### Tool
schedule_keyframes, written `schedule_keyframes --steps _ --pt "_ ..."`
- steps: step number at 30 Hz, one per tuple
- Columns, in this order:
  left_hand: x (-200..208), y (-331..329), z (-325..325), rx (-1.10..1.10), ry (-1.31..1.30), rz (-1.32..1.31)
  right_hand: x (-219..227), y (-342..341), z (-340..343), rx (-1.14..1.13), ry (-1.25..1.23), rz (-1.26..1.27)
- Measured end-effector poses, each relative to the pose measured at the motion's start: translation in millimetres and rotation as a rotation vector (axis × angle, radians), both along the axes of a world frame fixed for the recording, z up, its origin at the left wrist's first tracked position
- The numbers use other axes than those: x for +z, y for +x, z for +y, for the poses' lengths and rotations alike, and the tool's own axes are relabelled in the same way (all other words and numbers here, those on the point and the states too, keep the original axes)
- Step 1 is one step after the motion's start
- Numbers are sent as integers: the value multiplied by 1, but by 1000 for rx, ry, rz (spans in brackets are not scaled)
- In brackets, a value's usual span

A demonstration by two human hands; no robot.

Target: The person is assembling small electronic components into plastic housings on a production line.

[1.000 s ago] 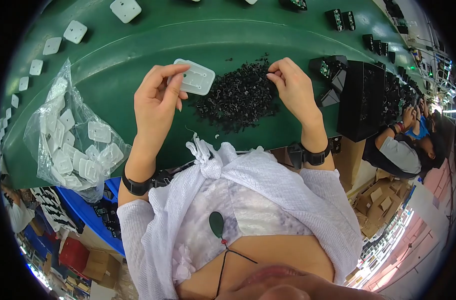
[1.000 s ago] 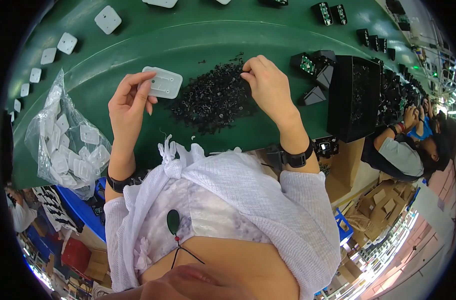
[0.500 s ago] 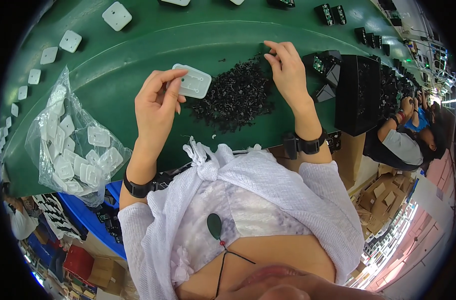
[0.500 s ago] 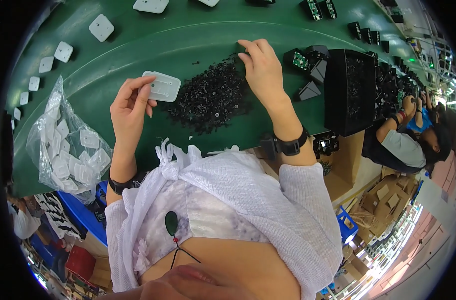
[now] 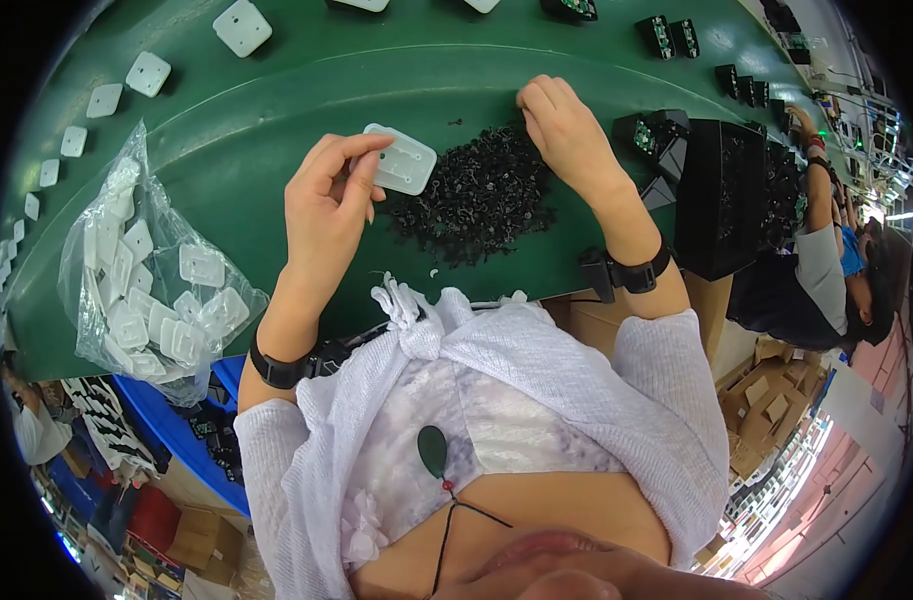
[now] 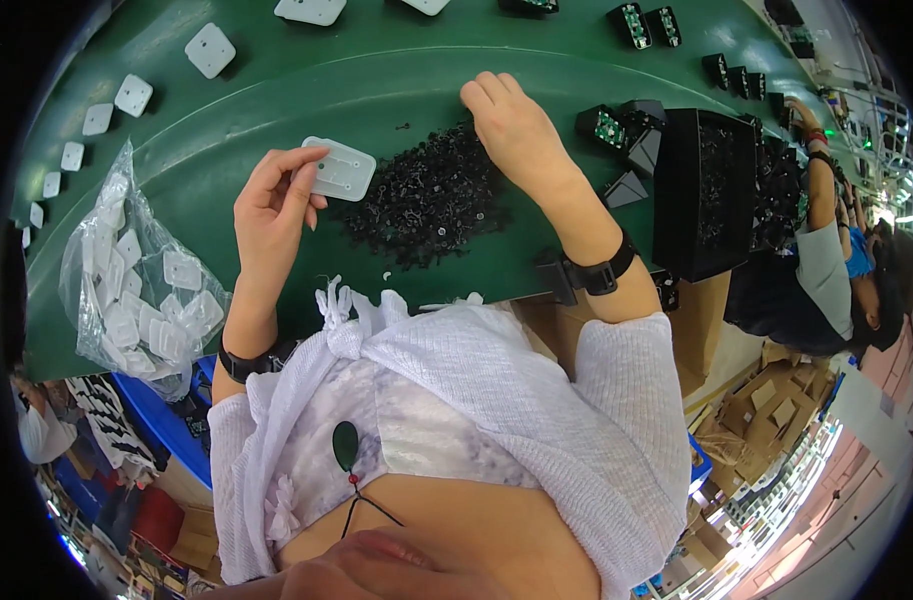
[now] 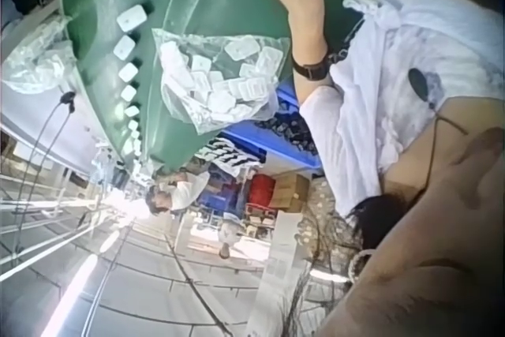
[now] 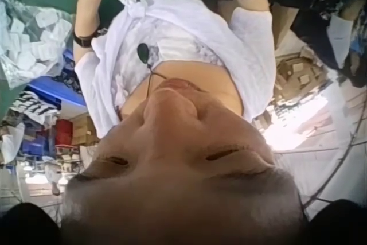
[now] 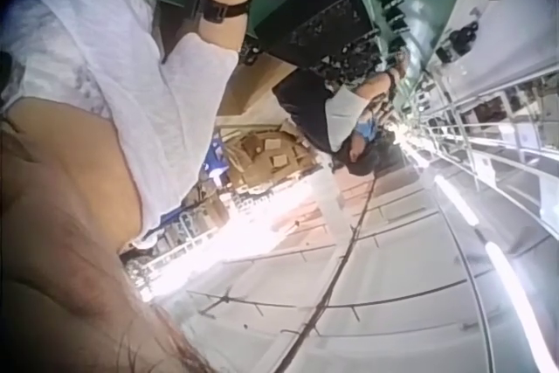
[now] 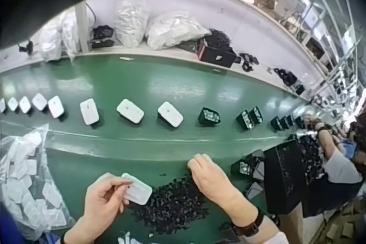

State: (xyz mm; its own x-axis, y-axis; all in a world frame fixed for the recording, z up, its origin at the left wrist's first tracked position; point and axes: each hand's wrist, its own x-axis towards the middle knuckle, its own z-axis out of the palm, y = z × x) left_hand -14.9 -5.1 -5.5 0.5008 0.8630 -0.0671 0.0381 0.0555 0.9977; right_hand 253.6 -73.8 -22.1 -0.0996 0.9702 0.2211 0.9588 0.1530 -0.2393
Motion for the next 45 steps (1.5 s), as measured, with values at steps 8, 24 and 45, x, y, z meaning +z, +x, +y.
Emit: schedule_keyframes --steps 8,24,45 --pt "0 -1 3 35 37 16 32 -26 10 -115 -156 624" --pt "7 18 13 122 738 98 44 -91 29 -75 -293 1540" --pt "-1 11 2 53 -107 -256 44 -103 22 -142 -59 883"
